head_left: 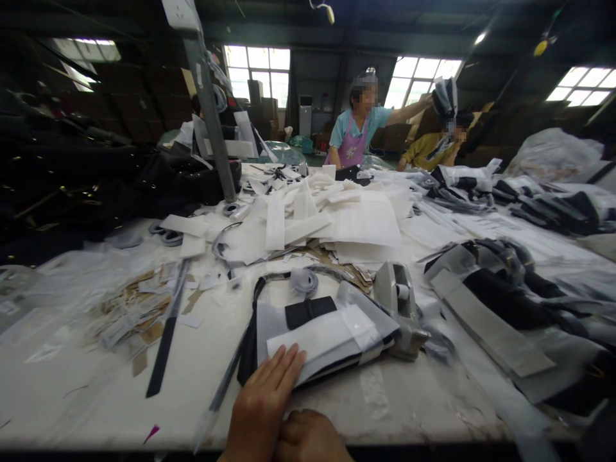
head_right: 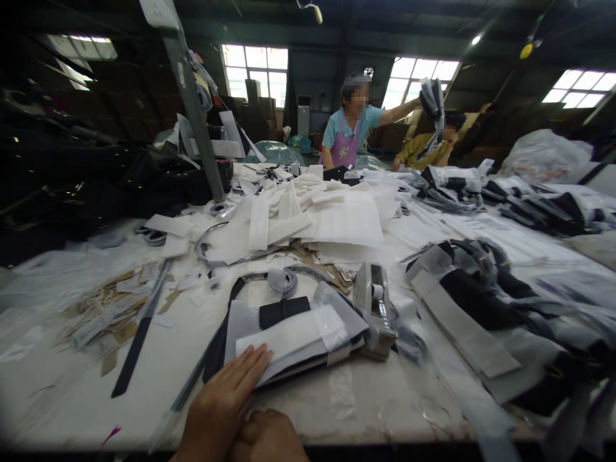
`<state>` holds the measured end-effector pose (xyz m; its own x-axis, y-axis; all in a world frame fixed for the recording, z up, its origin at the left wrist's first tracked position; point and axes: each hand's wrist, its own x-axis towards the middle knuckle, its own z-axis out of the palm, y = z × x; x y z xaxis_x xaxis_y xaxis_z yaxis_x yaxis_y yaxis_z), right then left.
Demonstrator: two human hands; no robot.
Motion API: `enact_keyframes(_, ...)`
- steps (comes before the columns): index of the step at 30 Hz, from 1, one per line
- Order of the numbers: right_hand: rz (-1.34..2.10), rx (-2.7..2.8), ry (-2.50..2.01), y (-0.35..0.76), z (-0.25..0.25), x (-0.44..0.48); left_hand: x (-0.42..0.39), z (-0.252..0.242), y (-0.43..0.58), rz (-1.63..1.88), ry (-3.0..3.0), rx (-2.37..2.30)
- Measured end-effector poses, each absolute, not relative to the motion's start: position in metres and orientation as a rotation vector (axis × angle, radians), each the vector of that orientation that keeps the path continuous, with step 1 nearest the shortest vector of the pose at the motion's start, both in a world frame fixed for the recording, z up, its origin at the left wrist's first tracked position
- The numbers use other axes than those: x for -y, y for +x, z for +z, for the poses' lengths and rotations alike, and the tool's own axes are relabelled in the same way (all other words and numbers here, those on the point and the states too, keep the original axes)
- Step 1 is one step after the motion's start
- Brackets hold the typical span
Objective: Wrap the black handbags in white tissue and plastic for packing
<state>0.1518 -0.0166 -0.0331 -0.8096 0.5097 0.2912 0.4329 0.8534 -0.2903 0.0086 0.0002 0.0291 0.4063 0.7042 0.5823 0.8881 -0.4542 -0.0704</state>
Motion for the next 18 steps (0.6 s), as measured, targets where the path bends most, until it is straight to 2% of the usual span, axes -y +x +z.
enact_keyframes(2,0.405,2.598,-0.667,0.168,-0.002,0.002,0.001,0.024,0.007,-0.703,-2.266,1.343)
enact_keyframes(5,0.588,2.341,-0.996,0.192,0.062,-0.046,0.002,0.017,0.004,-0.671,-2.257,1.318)
enact_keyframes(8,0.461,2.284,-1.295,0.193,0.106,-0.113,0.002,0.012,0.001,-0.626,-2.266,1.292)
enact_keyframes(12,0.542,2.367,-1.611,0.169,0.105,-0.187,0.0,0.001,0.001,-0.642,-2.255,1.267)
enact_keyframes(18,0.832,2.461,-1.634,0.144,0.078,-0.231,-0.005,-0.02,0.01,-0.871,-2.171,1.339)
